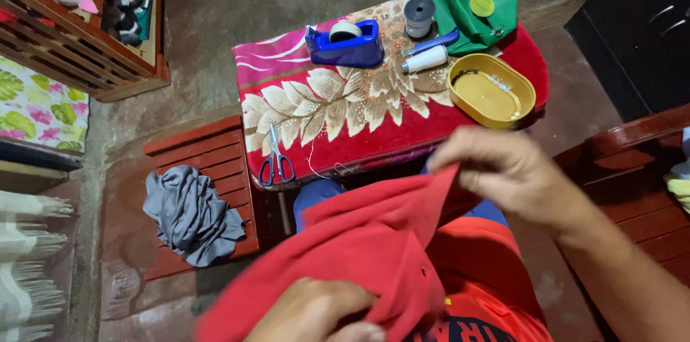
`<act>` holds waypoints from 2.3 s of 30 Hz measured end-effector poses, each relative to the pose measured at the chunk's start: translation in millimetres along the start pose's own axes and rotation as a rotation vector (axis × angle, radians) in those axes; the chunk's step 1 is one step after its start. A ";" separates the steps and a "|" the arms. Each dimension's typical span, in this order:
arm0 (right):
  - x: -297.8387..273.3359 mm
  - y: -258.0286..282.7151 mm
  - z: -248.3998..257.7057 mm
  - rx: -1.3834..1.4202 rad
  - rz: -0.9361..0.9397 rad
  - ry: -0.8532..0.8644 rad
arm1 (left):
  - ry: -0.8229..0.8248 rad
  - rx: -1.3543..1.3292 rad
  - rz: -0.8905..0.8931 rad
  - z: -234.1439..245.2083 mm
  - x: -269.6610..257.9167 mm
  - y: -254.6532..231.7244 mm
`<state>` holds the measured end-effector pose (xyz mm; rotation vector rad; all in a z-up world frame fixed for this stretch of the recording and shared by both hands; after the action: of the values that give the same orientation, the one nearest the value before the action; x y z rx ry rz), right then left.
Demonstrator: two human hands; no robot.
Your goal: The person sews a button onto a grey shirt using a needle and thread, then switches to a red shirt and prepares to sew another button. They select a button from a yellow container and thread the needle before beginning the sewing process.
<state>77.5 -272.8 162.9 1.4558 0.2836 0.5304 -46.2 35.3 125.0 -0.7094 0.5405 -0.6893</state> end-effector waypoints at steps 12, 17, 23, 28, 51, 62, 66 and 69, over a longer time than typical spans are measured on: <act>-80.8 -133.1 0.6 0.114 -0.305 -0.221 | -0.503 0.199 0.275 -13.0 60.0 88.9; -88.8 -148.9 4.4 -0.281 -0.394 -0.318 | -0.639 0.126 0.262 -32.7 59.5 109.5; -111.2 -204.2 20.1 -0.252 -0.570 -0.358 | -0.898 -0.172 0.319 -34.0 51.1 126.9; -108.3 -194.9 49.4 -0.184 -0.313 -0.496 | -1.023 -0.114 0.300 -22.4 43.7 128.7; -95.7 -172.0 -68.3 0.604 -0.586 -0.293 | -0.601 0.387 0.194 -27.3 71.3 88.1; -50.6 -164.3 29.5 -0.564 -0.715 -0.052 | -0.551 0.395 0.349 -14.8 78.0 100.8; -56.1 -172.0 32.3 -0.600 -0.691 -0.304 | -0.686 0.371 0.231 -8.0 89.4 84.0; -45.2 -181.0 30.6 -0.630 -0.529 -0.407 | -0.679 0.321 0.056 -9.1 105.0 75.2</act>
<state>84.7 -327.0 -18.1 0.7957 0.1444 -0.1155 45.3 -2.2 41.4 -0.5760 -0.1723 -0.4278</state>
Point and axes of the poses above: each hand's wrist, its own x-axis towards the middle knuckle, its own z-axis out of the back of the hand, y = z × x, the point moved 3 cm from there along x, towards the middle knuckle, and after that the axes turned 1 degree about x, right-handed, at the moved point
